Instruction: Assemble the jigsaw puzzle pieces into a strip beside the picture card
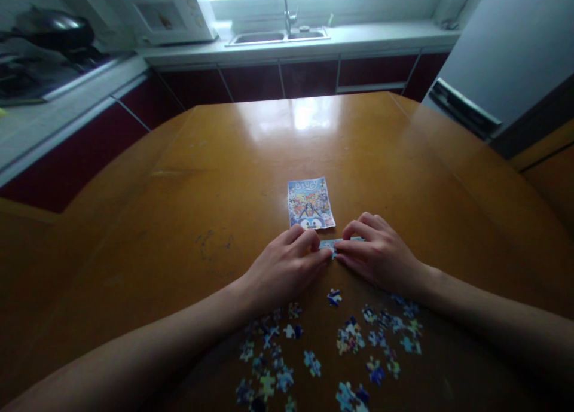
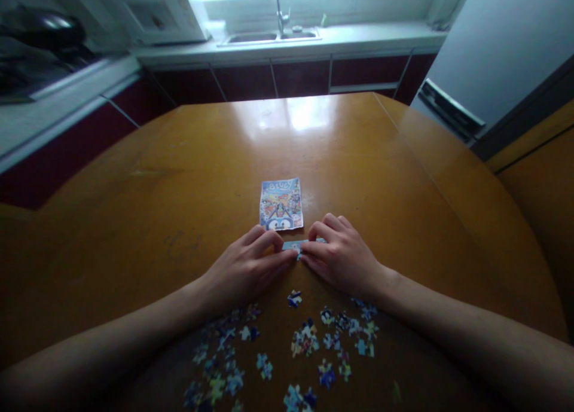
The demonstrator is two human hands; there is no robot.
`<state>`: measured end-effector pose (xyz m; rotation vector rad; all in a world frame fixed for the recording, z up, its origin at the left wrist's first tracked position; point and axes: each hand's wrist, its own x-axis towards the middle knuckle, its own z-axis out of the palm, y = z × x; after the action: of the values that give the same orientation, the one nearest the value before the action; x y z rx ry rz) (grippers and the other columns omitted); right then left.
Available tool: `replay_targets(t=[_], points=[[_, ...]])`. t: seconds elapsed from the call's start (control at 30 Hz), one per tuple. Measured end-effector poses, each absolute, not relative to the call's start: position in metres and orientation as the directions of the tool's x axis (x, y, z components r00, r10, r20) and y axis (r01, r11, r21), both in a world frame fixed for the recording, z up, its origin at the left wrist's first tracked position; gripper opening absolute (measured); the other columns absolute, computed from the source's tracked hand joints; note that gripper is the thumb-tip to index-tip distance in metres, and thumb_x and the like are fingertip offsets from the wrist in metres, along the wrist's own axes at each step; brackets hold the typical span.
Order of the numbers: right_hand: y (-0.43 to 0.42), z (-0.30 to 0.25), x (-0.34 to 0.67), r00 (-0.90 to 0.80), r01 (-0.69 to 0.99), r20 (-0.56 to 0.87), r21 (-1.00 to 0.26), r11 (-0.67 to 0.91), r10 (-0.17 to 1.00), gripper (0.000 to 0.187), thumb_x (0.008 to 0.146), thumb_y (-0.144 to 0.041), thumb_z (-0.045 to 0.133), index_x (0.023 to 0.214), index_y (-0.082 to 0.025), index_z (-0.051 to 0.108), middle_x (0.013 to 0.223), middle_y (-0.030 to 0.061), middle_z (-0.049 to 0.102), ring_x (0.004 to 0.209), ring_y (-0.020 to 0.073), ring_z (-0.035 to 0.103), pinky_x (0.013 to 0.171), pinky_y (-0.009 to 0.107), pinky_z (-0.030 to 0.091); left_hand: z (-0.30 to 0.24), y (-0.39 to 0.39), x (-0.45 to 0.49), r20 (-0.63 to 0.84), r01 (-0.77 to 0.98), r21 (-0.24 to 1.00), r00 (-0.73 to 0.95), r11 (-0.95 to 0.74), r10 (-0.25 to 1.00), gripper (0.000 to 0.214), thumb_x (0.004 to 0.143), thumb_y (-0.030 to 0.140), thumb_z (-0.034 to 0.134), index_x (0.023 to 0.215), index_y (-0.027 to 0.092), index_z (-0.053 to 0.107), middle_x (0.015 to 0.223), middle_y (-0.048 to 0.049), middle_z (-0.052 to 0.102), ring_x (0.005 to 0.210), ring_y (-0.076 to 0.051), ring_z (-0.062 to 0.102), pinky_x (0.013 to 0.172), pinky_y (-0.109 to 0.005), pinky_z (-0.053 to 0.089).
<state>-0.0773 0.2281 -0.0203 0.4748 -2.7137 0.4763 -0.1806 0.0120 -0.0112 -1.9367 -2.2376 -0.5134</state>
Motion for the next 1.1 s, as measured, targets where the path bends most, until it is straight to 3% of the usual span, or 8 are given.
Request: replay_targets(t=[0.33, 0.6, 0.77, 1.1], points=[[0.229, -0.023, -0.078, -0.868, -0.406, 0.413, -0.267, 0.874, -0.277, 0.015, 0.094, -0.028, 0.061, 0.092, -0.025, 0.075, 0.092, 0.005, 0.067, 0.086, 0.0213, 0.048, 0.079, 0.036, 0.038, -0.01, 0.011, -0.179, 0.251, 0.979, 0.163, -0.162, 0.123, 0.954, 0.022, 0.1, 0.021, 0.05, 0.115, 0.019, 0.066, 0.096, -0.0073, 0.057, 0.088, -0.021, 0.047, 0.083, -0.034, 0.051], [0.228, -0.02, -0.078, -0.856, -0.415, 0.429, -0.235, 0.879, -0.29, 0.014, 0.094, -0.028, 0.062, 0.091, -0.027, 0.076, 0.092, 0.0048, 0.068, 0.086, 0.021, 0.049, 0.078, 0.036, 0.037, -0.007, 0.011, -0.182, 0.33, 0.963, 0.252, -0.176, 0.093, 0.927, 0.022, 0.097, 0.017, 0.053, 0.114, 0.02, 0.067, 0.094, -0.0065, 0.058, 0.086, -0.019, 0.048, 0.077, -0.032, 0.05], [0.228, -0.018, -0.078, -0.88, -0.395, 0.383, -0.259, 0.881, -0.282, 0.013, 0.093, -0.028, 0.063, 0.089, -0.028, 0.075, 0.094, 0.0039, 0.069, 0.088, 0.0218, 0.049, 0.08, 0.037, 0.037, -0.001, 0.006, -0.19, 0.478, 0.914, 0.371, -0.34, 0.165, 0.81, 0.013, 0.094, 0.016, 0.057, 0.1, 0.017, 0.069, 0.09, -0.0056, 0.058, 0.086, -0.018, 0.05, 0.073, -0.031, 0.047], [0.226, -0.018, -0.078, -0.902, -0.352, 0.371, -0.338, 0.873, -0.22, 0.011, 0.093, -0.029, 0.063, 0.098, -0.022, 0.071, 0.094, 0.0047, 0.07, 0.091, 0.0233, 0.051, 0.083, 0.039, 0.039, -0.002, 0.005, -0.191, 0.475, 0.917, 0.353, -0.345, 0.184, 0.809, 0.013, 0.095, 0.018, 0.057, 0.093, 0.016, 0.07, 0.087, -0.0055, 0.059, 0.084, -0.018, 0.05, 0.071, -0.031, 0.047]])
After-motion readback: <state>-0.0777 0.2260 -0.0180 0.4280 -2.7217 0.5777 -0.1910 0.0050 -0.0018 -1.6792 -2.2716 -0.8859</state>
